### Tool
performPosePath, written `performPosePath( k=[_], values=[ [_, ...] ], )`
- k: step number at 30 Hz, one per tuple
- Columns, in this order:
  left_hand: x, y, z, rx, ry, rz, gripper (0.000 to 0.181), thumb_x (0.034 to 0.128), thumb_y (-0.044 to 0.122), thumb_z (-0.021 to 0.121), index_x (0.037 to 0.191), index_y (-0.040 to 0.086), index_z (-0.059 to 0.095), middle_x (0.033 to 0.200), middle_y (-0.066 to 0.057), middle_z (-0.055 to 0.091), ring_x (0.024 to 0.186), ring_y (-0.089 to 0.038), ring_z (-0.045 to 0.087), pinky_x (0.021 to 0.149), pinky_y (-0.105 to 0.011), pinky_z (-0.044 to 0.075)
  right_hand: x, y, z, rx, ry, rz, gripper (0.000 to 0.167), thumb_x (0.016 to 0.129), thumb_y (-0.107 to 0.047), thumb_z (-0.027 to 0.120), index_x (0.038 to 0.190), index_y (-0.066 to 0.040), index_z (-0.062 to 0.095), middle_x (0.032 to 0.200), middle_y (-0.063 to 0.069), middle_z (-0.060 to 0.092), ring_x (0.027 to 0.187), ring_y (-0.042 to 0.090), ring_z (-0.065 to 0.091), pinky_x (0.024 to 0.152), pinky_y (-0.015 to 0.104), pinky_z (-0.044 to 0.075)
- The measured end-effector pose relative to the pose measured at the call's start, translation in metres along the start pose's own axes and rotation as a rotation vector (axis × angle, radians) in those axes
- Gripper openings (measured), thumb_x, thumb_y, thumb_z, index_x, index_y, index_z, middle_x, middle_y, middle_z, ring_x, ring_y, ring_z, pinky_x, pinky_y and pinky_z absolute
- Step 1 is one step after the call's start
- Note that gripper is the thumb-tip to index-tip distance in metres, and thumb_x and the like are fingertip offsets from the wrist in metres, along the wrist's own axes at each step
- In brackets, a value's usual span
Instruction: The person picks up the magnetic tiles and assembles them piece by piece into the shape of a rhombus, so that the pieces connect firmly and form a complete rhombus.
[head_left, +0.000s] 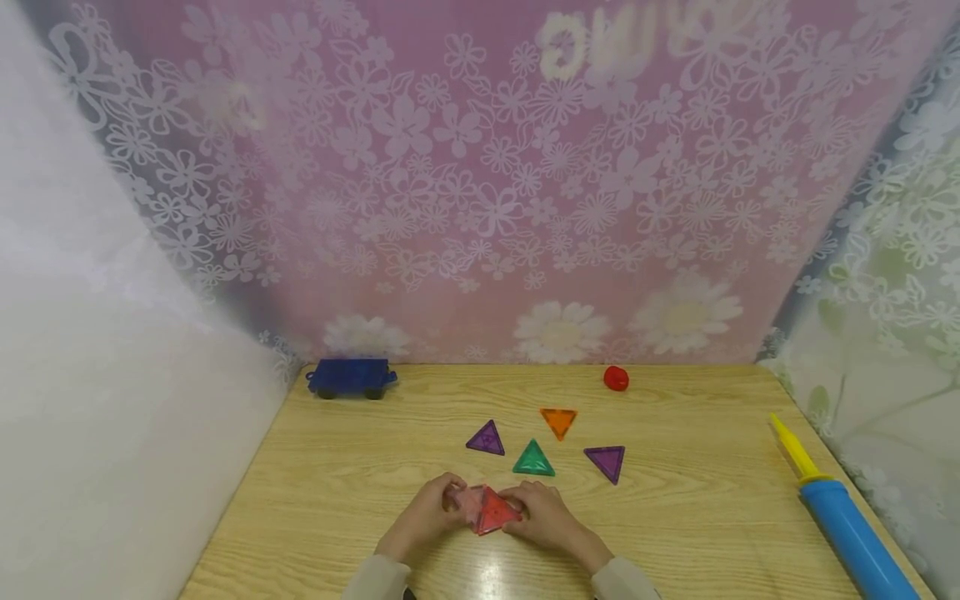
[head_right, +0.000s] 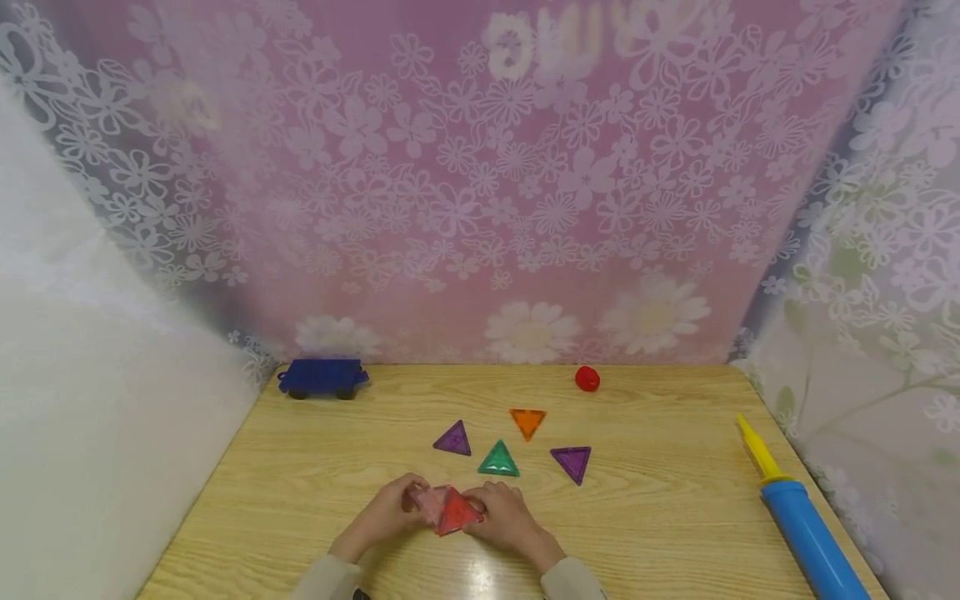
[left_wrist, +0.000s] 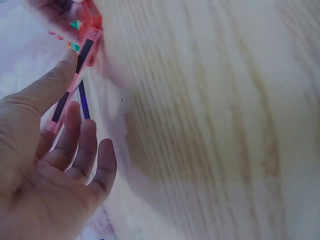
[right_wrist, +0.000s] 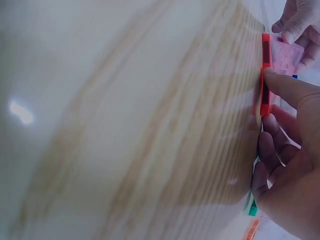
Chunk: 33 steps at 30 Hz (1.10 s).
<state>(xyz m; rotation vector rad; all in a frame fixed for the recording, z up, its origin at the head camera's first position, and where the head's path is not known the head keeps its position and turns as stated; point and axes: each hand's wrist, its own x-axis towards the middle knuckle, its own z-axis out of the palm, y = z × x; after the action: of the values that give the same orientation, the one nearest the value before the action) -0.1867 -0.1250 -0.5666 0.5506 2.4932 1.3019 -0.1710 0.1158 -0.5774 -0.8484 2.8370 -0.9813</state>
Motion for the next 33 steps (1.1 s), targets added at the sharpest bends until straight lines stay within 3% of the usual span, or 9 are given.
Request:
performPosePath(
  k=[7, 13, 20, 33],
  values=[
    [-0.002, -0.003, 0.005, -0.088, 0.000, 0.008, 0.048, 0.0796, 0.013, 0.076, 0.121, 0.001, 0.056, 0.097, -0.004, 0.062, 0.086, -0.012, 0.057, 0.073, -0.022, 0.049, 0.002, 0.001, 0.001, 0.016, -0.073, 0.082, 0.045, 0.081, -0.034, 0.074, 0.118, -0.010, 0.066, 0.101, -0.003, 0.064, 0.089, 0.011, 0.051, 0.071, 0.027, 0.032],
    [-0.004, -0.004, 0.009, -0.133, 0.020, 0.029, 0.050, 0.0816, 0.013, 0.074, 0.126, 0.000, 0.055, 0.108, -0.009, 0.062, 0.088, -0.012, 0.057, 0.074, -0.020, 0.050, 0.002, 0.003, 0.002, 0.017, -0.073, 0.088, 0.046, 0.081, -0.034, 0.074, 0.119, -0.010, 0.065, 0.095, -0.006, 0.060, 0.084, 0.008, 0.046, 0.069, 0.025, 0.030],
    [-0.005, -0.005, 0.012, -0.143, 0.031, 0.037, 0.050, 0.0829, 0.013, 0.072, 0.128, -0.001, 0.054, 0.107, -0.008, 0.060, 0.088, -0.010, 0.056, 0.074, -0.020, 0.049, 0.001, 0.002, 0.001, 0.012, -0.067, 0.079, 0.045, 0.081, -0.034, 0.073, 0.119, -0.010, 0.066, 0.098, -0.003, 0.063, 0.086, 0.010, 0.049, 0.070, 0.026, 0.031],
    [-0.007, -0.003, 0.012, -0.062, 0.033, 0.079, 0.049, 0.0852, 0.015, 0.069, 0.129, -0.002, 0.053, 0.108, -0.009, 0.061, 0.088, -0.008, 0.056, 0.076, -0.020, 0.049, 0.000, 0.001, -0.001, 0.027, -0.074, 0.081, 0.045, 0.081, -0.035, 0.073, 0.118, -0.010, 0.066, 0.096, -0.005, 0.062, 0.084, 0.007, 0.047, 0.069, 0.026, 0.030]
  ],
)
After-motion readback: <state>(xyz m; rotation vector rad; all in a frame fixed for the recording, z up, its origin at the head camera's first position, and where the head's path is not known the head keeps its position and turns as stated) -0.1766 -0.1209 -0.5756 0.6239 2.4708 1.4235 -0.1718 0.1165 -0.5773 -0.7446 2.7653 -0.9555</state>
